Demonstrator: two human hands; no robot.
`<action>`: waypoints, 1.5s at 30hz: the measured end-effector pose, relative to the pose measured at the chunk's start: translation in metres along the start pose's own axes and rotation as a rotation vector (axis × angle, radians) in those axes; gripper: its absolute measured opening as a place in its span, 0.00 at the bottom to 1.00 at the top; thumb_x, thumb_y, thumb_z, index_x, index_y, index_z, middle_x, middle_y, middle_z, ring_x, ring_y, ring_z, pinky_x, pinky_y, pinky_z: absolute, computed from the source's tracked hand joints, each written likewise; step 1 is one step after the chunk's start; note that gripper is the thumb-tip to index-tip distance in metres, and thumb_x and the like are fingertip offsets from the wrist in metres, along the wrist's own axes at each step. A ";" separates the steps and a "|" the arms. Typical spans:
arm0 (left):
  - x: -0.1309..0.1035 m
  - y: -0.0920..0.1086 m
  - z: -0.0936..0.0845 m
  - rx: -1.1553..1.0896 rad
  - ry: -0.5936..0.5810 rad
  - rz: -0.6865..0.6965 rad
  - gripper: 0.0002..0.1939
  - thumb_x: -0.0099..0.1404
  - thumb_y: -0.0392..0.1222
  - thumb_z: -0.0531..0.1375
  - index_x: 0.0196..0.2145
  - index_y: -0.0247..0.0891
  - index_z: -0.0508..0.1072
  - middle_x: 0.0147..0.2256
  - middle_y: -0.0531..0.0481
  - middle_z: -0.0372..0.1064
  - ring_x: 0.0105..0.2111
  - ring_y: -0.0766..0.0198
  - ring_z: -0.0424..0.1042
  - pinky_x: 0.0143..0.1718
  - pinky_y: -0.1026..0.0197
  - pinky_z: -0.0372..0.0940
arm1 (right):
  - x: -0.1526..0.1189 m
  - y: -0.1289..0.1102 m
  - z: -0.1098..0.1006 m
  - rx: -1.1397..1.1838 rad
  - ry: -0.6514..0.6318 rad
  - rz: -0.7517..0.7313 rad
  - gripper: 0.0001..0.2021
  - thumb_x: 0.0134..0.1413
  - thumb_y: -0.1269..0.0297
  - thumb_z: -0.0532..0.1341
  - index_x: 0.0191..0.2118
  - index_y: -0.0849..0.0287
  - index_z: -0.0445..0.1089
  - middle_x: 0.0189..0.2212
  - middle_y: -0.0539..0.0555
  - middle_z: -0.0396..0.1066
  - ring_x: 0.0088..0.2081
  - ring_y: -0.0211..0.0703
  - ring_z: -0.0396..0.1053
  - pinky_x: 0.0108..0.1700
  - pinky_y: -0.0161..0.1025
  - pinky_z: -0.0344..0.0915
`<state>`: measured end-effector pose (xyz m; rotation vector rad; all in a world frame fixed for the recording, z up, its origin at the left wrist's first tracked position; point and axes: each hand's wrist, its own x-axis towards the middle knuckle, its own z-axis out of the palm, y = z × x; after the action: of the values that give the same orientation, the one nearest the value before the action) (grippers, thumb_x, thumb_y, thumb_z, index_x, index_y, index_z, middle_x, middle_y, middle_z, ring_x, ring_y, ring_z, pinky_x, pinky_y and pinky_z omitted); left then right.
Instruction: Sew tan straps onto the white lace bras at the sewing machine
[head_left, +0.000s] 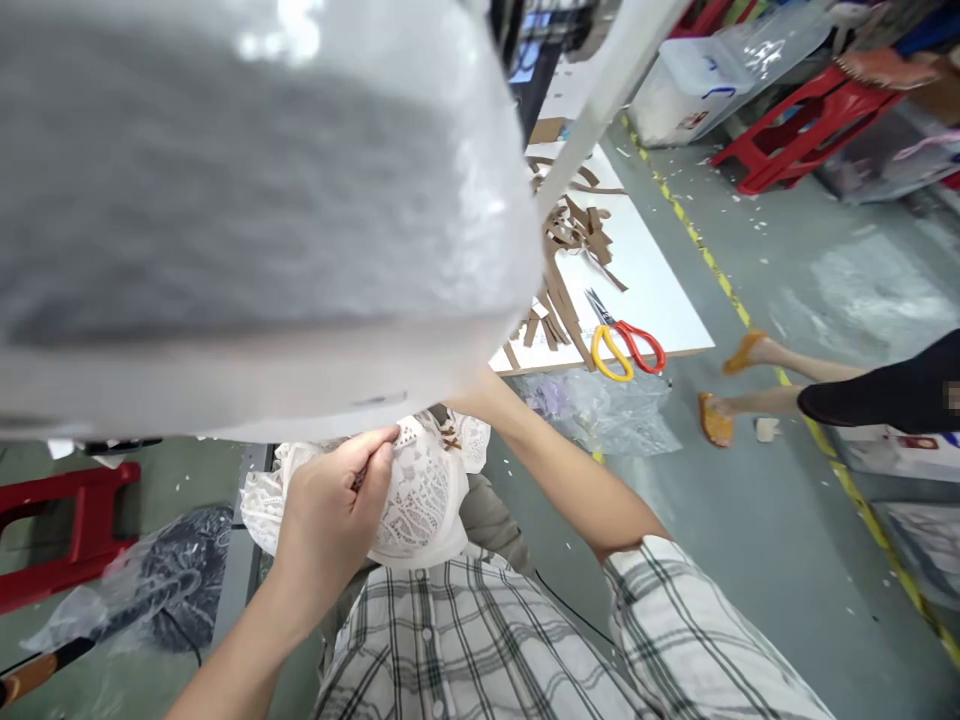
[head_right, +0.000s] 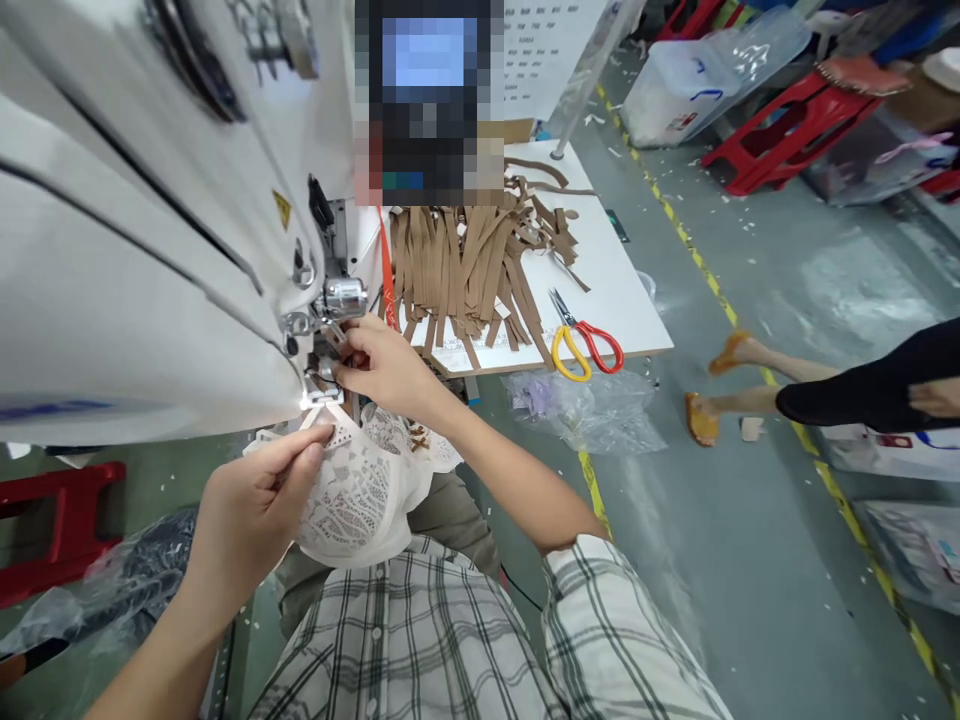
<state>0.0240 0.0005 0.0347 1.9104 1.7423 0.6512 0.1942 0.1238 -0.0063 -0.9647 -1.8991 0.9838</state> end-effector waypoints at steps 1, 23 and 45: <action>-0.001 0.000 0.000 0.006 0.006 0.005 0.16 0.71 0.43 0.55 0.47 0.41 0.81 0.45 0.52 0.80 0.44 0.58 0.80 0.44 0.64 0.74 | 0.000 0.001 0.000 0.029 0.002 0.002 0.07 0.49 0.69 0.60 0.25 0.56 0.60 0.32 0.51 0.64 0.36 0.41 0.64 0.37 0.38 0.64; -0.010 -0.002 0.005 0.112 0.075 0.013 0.14 0.71 0.42 0.55 0.47 0.43 0.79 0.40 0.53 0.81 0.34 0.63 0.79 0.37 0.66 0.72 | -0.006 -0.002 0.001 0.094 0.046 0.004 0.05 0.53 0.65 0.60 0.30 0.58 0.62 0.37 0.52 0.68 0.34 0.39 0.63 0.37 0.36 0.62; -0.016 -0.017 0.006 0.084 0.215 -0.047 0.15 0.72 0.45 0.54 0.50 0.40 0.76 0.41 0.48 0.80 0.36 0.63 0.78 0.37 0.65 0.70 | -0.006 -0.007 0.010 0.072 0.113 0.043 0.03 0.52 0.65 0.61 0.30 0.56 0.65 0.35 0.53 0.69 0.37 0.45 0.68 0.40 0.41 0.65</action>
<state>0.0135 -0.0137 0.0188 1.9074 1.9692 0.8024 0.1863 0.1127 -0.0065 -1.0018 -1.7451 0.9945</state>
